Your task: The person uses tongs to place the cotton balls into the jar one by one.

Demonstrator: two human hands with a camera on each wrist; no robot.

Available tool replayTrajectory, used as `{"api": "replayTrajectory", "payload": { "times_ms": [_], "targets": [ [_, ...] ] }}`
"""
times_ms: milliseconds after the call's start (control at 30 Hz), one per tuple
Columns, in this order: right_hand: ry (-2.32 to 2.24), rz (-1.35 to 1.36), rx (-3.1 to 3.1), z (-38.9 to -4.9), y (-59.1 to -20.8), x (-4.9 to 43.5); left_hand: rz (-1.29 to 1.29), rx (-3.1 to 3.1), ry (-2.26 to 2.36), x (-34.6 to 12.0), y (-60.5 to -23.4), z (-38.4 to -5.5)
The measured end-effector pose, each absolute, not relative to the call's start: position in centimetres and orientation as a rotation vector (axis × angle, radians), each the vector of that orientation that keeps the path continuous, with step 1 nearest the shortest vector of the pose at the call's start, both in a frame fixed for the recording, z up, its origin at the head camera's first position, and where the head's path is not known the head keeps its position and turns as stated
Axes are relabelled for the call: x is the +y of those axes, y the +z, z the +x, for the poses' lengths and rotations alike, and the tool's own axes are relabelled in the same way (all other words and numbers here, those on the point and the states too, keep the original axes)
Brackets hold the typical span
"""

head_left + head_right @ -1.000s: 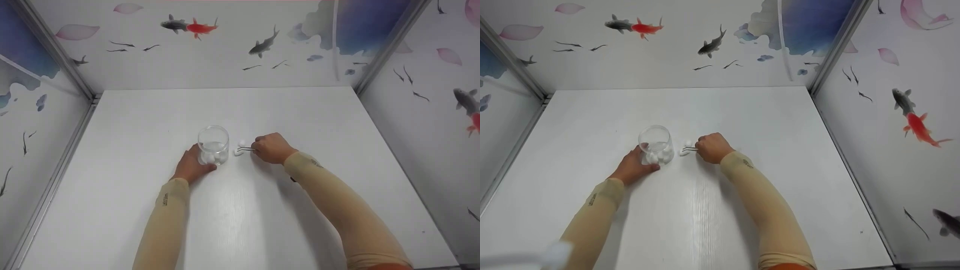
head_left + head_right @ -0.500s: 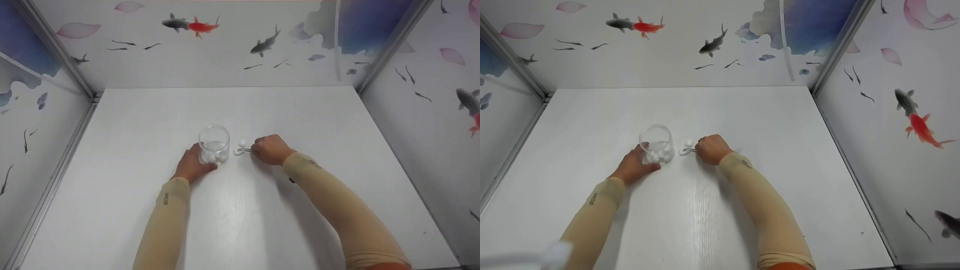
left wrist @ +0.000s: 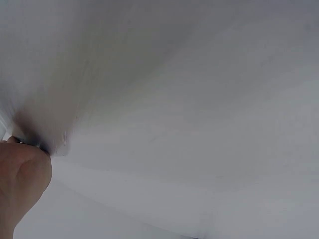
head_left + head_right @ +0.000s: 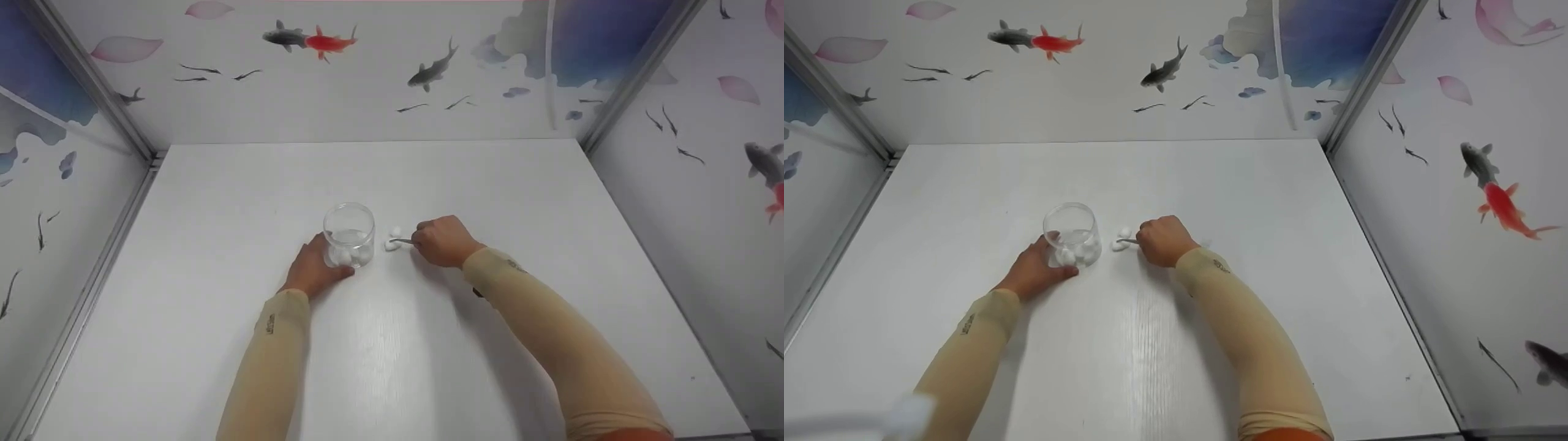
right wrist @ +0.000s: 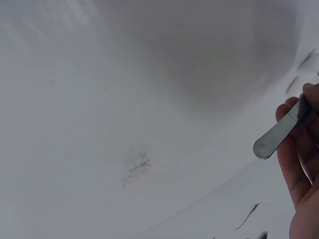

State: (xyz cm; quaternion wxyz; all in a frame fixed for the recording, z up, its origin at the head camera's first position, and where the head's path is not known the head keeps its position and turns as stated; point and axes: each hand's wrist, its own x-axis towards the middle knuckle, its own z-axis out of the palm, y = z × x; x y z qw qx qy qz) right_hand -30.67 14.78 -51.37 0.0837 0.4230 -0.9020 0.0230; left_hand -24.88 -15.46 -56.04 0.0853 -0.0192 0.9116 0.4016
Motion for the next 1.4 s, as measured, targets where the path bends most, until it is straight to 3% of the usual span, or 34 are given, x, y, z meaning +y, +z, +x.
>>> {"api": "replayTrajectory", "payload": {
  "times_ms": [933,1400],
  "targets": [
    [0.140,1.238,-2.647,-30.9,-50.3,17.1,-0.043,2.722,1.210,-15.7,-56.5,-25.1],
    [0.026,1.232,-2.590,-31.7,-45.7,15.9,-0.048,2.726,1.182,-15.6,-56.4,-25.2]
  ]
}}
